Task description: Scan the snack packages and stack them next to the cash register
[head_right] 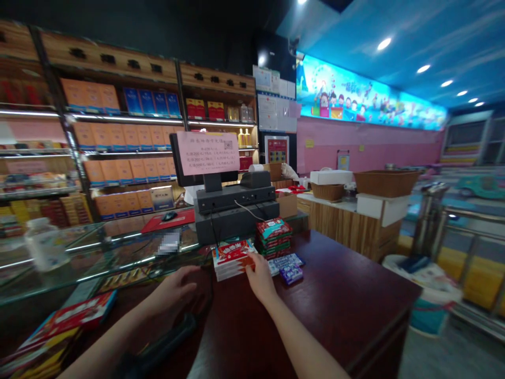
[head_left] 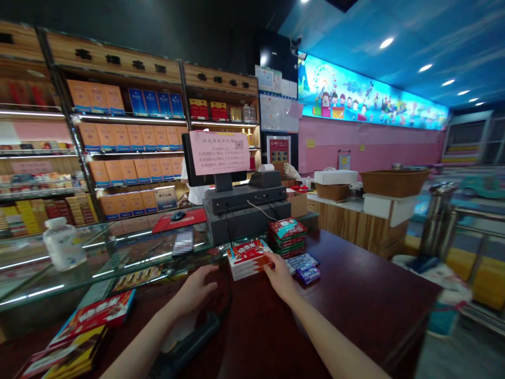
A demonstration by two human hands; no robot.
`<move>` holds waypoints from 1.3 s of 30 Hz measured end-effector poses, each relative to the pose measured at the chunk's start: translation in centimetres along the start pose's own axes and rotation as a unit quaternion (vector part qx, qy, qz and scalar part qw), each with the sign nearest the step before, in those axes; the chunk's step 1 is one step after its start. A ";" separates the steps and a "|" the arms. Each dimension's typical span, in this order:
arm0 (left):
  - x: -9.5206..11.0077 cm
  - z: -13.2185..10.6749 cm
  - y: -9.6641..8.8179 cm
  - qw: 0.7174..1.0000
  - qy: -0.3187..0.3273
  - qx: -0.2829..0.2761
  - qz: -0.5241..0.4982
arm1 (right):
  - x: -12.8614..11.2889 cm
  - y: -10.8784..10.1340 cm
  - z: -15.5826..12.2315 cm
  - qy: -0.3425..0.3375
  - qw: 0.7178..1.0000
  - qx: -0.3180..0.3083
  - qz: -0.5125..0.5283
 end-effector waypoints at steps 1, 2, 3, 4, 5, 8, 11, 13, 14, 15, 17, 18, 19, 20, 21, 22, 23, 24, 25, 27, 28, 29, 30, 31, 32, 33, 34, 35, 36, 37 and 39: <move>-0.1 -0.6 -0.6 1.000 0.007 0.003 0.007 | -0.3 0.4 -0.2 -0.002 1.000 -0.005 0.004; -0.3 -1.2 -1.2 1.000 0.010 0.002 0.015 | -0.7 0.8 -0.4 -0.003 1.000 -0.010 0.007; -0.4 -1.8 -1.7 1.000 0.012 0.001 0.026 | -1.0 1.2 -0.7 -0.003 1.000 -0.017 0.009; -0.5 -2.5 -2.3 0.999 0.010 0.007 0.034 | -1.4 1.6 -0.9 -0.004 1.000 -0.027 0.011; -0.7 -3.2 -3.0 0.999 0.005 0.024 0.042 | -1.8 2.1 -1.1 -0.004 0.999 -0.036 0.013; -1.2 -5.2 -4.6 0.998 0.001 0.023 0.060 | -3.1 3.4 -1.7 -0.005 0.998 -0.061 0.014; -2.0 -7.1 -6.0 0.996 -0.016 0.025 0.080 | -4.2 4.5 -2.3 -0.003 0.997 -0.078 0.009; -2.6 -8.2 -6.8 0.994 -0.028 0.026 0.104 | -4.8 5.3 -2.7 -0.005 0.996 -0.092 0.004; -3.0 -8.7 -7.1 0.992 -0.033 0.024 0.119 | -5.1 5.6 -2.9 -0.005 0.995 -0.099 0.001; -3.3 -9.2 -7.4 0.990 -0.037 0.021 0.134 | -5.4 6.0 -3.1 -0.005 0.994 -0.106 -0.003; -3.9 -10.1 -8.1 0.986 -0.042 0.019 0.159 | -6.0 6.7 -3.4 -0.007 0.993 -0.116 -0.008; -4.2 -10.6 -8.5 0.984 -0.045 0.020 0.170 | -6.2 7.0 -3.5 -0.011 0.993 -0.120 -0.008; -4.5 -11.0 -8.9 0.982 -0.050 0.021 0.181 | -6.5 7.4 -3.6 -0.016 0.992 -0.123 -0.007; -4.9 -11.5 -9.3 0.979 -0.058 0.022 0.193 | -6.8 7.7 -3.8 -0.021 0.992 -0.126 -0.005; -5.2 -12.0 -9.8 0.976 -0.069 0.022 0.205 | -7.1 8.0 -4.0 -0.026 0.991 -0.129 -0.005; -5.7 -12.5 -10.3 0.972 -0.083 0.023 0.217 | -7.3 8.4 -4.1 -0.027 0.991 -0.132 -0.005; -6.1 -13.0 -10.8 0.969 -0.098 0.026 0.227 | -7.5 8.7 -4.3 -0.026 0.990 -0.137 -0.007; -6.4 -13.5 -11.4 0.964 -0.113 0.028 0.237 | -7.6 9.1 -4.5 -0.025 0.989 -0.142 -0.009; -6.8 -14.0 -12.0 0.960 -0.130 0.030 0.246 | -7.8 9.4 -4.7 -0.024 0.988 -0.150 -0.010; -7.5 -15.1 -13.2 0.950 -0.164 0.022 0.265 | -8.0 10.2 -5.1 -0.024 0.986 -0.163 -0.006; -7.8 -15.6 -13.8 0.943 -0.187 0.016 0.274 | -8.2 10.6 -5.2 -0.024 0.985 -0.170 -0.003; -8.1 -16.1 -14.4 0.936 -0.211 0.015 0.282 | -8.3 11.0 -5.3 -0.025 0.984 -0.176 0.000; -8.4 -16.5 -15.0 0.928 -0.235 0.014 0.288 | -8.5 11.4 -5.5 -0.026 0.983 -0.183 0.001; -8.8 -16.9 -15.5 0.922 -0.253 0.012 0.293 | -8.7 11.9 -5.6 -0.028 0.981 -0.190 0.001; -9.2 -17.3 -16.0 0.918 -0.268 0.008 0.294 | -9.1 12.3 -5.7 -0.032 0.980 -0.199 -0.002; -9.7 -17.6 -16.4 0.914 -0.279 0.004 0.293 | -9.5 12.8 -5.9 -0.037 0.977 -0.209 -0.007; -10.2 -17.9 -16.7 0.913 -0.286 0.004 0.291 | -10.0 13.3 -6.1 -0.042 0.975 -0.219 -0.014; -10.9 -18.2 -17.0 0.911 -0.295 0.007 0.286 | -10.6 13.8 -6.3 -0.046 0.971 -0.232 -0.022; -11.6 -18.5 -17.3 0.911 -0.300 0.013 0.283 | -11.3 14.3 -6.5 -0.050 0.967 -0.247 -0.031; -12.4 -18.8 -17.5 0.911 -0.303 0.014 0.279 | -12.0 14.9 -6.8 -0.056 0.962 -0.264 -0.037; -14.1 -19.3 -17.7 0.914 -0.309 0.009 0.263 | -13.4 16.2 -7.3 -0.056 0.952 -0.297 -0.038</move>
Point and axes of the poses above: each hand's wrist, its own z-axis towards the middle knuckle, its own y-axis out of the palm, x = y × z, the point moved 4 cm from there along z, towards the middle knuckle, and after that the axes turned 14 degrees about y, right-handed, at the moved point
